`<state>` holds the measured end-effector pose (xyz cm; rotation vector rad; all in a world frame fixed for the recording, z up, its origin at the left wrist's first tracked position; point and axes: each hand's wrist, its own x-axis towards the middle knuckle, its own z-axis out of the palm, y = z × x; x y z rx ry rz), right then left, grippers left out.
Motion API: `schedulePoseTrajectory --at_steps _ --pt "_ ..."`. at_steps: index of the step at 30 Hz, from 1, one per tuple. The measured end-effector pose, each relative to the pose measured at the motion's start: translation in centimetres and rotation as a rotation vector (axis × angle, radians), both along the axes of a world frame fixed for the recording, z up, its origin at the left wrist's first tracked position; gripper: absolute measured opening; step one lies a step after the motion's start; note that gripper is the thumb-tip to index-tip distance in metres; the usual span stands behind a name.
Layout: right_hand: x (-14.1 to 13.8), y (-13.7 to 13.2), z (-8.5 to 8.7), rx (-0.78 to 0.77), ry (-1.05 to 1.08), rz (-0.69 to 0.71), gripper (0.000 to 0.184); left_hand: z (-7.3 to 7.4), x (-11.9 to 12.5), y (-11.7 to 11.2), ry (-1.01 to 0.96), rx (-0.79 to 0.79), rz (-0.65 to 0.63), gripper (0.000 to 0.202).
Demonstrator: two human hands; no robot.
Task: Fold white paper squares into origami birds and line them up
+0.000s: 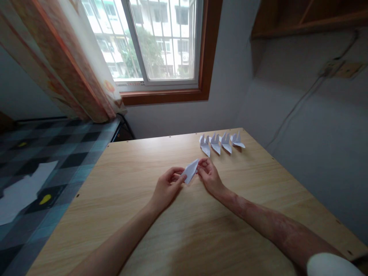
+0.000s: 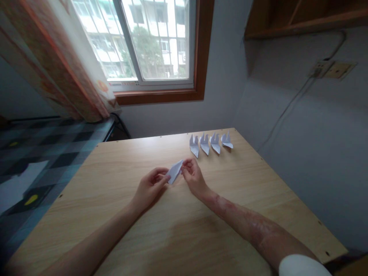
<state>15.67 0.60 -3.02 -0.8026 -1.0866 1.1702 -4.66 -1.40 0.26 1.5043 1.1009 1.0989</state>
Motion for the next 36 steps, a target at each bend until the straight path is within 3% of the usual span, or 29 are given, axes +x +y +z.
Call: schedulePoseTrajectory --at_steps 8,17,23,29,36 --pt "0.1 -0.3 0.0 -0.009 -0.076 0.093 0.032 0.4 0.2 -0.1 -0.048 -0.009 0.069 0.040" --pt "0.2 -0.3 0.1 0.055 -0.157 0.070 0.020 0.4 0.1 -0.1 -0.077 -0.001 0.047 0.040" --pt "0.5 -0.4 0.3 0.060 -0.241 -0.105 0.022 0.3 0.2 0.0 -0.106 -0.018 -0.002 0.042" --pt "0.8 -0.7 1.1 0.233 -0.439 -0.231 0.016 -0.5 0.0 -0.1 -0.008 0.033 0.051 0.035" --pt "0.5 -1.1 1.6 0.308 -0.464 -0.311 0.014 0.3 0.1 -0.5 0.033 0.038 0.040 0.036"
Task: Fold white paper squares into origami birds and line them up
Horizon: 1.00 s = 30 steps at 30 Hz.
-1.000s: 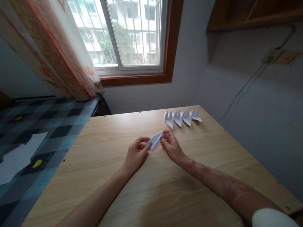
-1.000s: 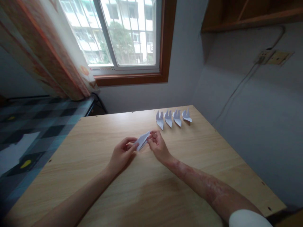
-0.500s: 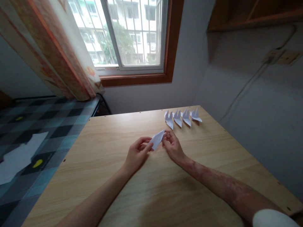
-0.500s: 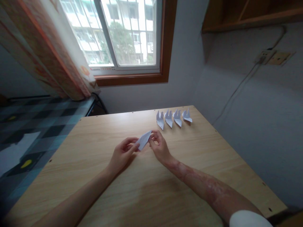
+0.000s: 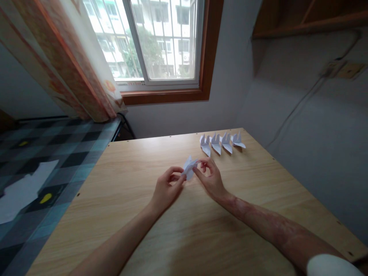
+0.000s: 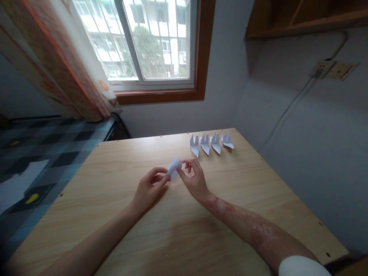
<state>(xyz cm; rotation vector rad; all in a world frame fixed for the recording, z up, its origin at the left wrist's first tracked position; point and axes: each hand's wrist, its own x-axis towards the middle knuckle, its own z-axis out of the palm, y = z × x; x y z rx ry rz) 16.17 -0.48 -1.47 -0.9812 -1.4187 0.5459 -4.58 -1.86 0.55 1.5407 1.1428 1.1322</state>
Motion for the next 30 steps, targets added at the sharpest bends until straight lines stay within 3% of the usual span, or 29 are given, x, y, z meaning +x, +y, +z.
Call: schedulePoseTrajectory --at_steps 3,12,23,30 --pt "0.1 -0.2 0.2 0.012 0.006 0.033 0.006 0.0 0.0 0.1 -0.026 0.003 -0.018 0.036" --pt "0.4 -1.1 1.6 0.040 -0.017 0.234 0.008 -0.7 -0.3 1.0 -0.118 -0.064 0.064 0.045" --pt "0.4 -1.2 1.7 0.053 -0.033 0.266 0.007 -0.3 -0.2 1.0 -0.123 -0.052 0.088 0.046" --pt "0.4 -1.3 0.7 -0.037 -0.050 0.285 0.001 0.2 -0.2 1.0 -0.160 -0.040 0.107 0.045"
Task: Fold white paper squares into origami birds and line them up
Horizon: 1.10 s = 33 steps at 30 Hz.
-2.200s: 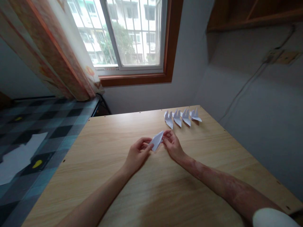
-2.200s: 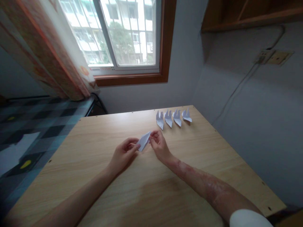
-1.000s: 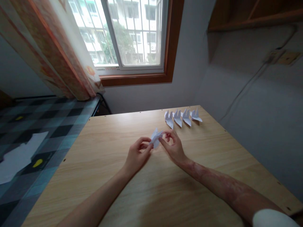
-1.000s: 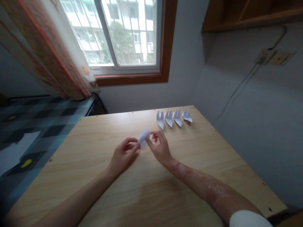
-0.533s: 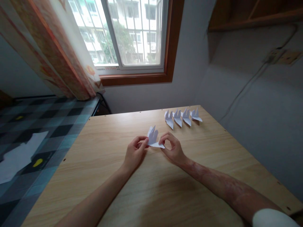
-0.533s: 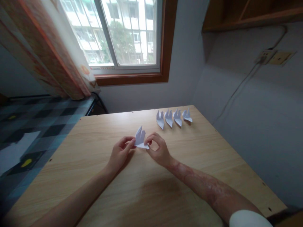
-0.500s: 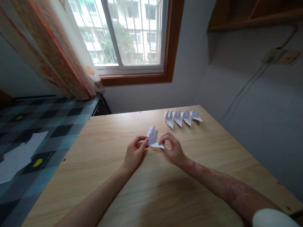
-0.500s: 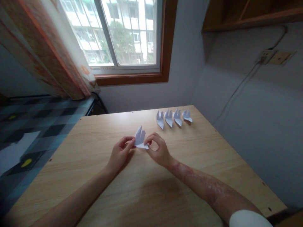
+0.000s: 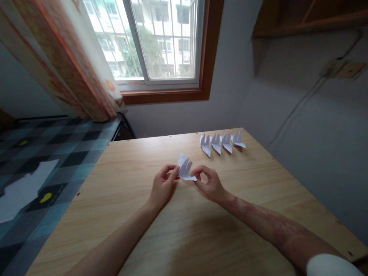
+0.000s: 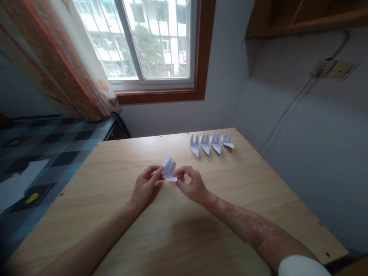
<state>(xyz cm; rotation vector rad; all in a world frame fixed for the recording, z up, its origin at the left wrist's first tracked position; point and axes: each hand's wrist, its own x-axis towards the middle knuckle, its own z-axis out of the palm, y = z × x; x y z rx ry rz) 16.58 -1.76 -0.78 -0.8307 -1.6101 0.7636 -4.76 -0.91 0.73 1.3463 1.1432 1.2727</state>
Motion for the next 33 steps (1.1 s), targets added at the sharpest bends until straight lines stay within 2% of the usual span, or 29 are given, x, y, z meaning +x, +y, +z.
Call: schedulePoseTrajectory --at_steps 6,10,16,27,33 --pt "-0.2 0.2 0.2 -0.048 0.049 -0.037 0.011 0.5 0.0 -1.0 0.086 0.050 -0.128 0.045" --pt "-0.3 0.1 0.1 -0.083 0.093 -0.006 0.012 0.0 0.2 -0.9 0.141 0.024 -0.115 0.039" --pt "-0.4 0.5 -0.6 -0.089 0.162 -0.049 0.031 -1.0 0.0 0.1 0.026 0.024 -0.106 0.039" --pt "-0.4 1.2 -1.0 -0.148 0.122 -0.120 0.024 -0.8 -0.1 0.1 -0.022 -0.011 -0.144 0.038" --pt "-0.3 1.3 -0.9 -0.104 0.060 -0.268 0.015 -0.9 -0.1 -0.2 0.042 -0.021 -0.197 0.041"
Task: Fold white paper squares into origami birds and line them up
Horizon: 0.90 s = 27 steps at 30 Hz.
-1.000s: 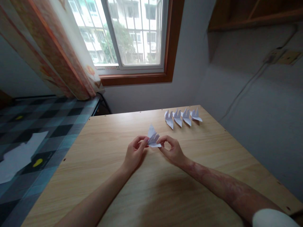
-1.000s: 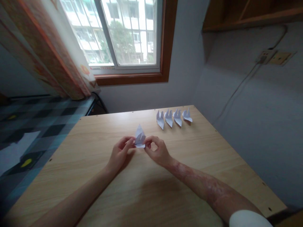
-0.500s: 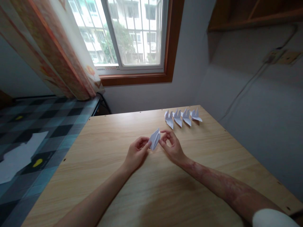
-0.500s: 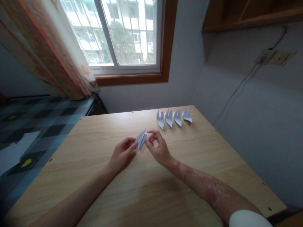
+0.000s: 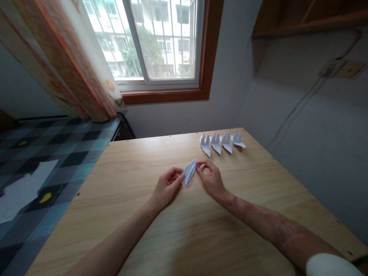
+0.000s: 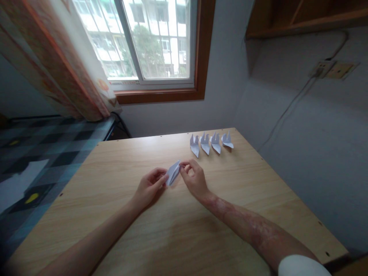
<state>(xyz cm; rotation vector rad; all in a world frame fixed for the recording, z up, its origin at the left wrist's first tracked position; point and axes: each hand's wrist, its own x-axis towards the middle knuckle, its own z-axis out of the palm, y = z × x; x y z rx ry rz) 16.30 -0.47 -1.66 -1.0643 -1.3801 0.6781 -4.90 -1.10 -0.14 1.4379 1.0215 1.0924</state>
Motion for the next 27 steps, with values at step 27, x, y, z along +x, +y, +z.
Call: schedulePoseTrajectory --at_steps 27 --pt "-0.3 0.2 -0.1 -0.200 0.167 0.376 0.031 0.8 0.2 -0.6 0.063 0.104 -0.005 0.034"
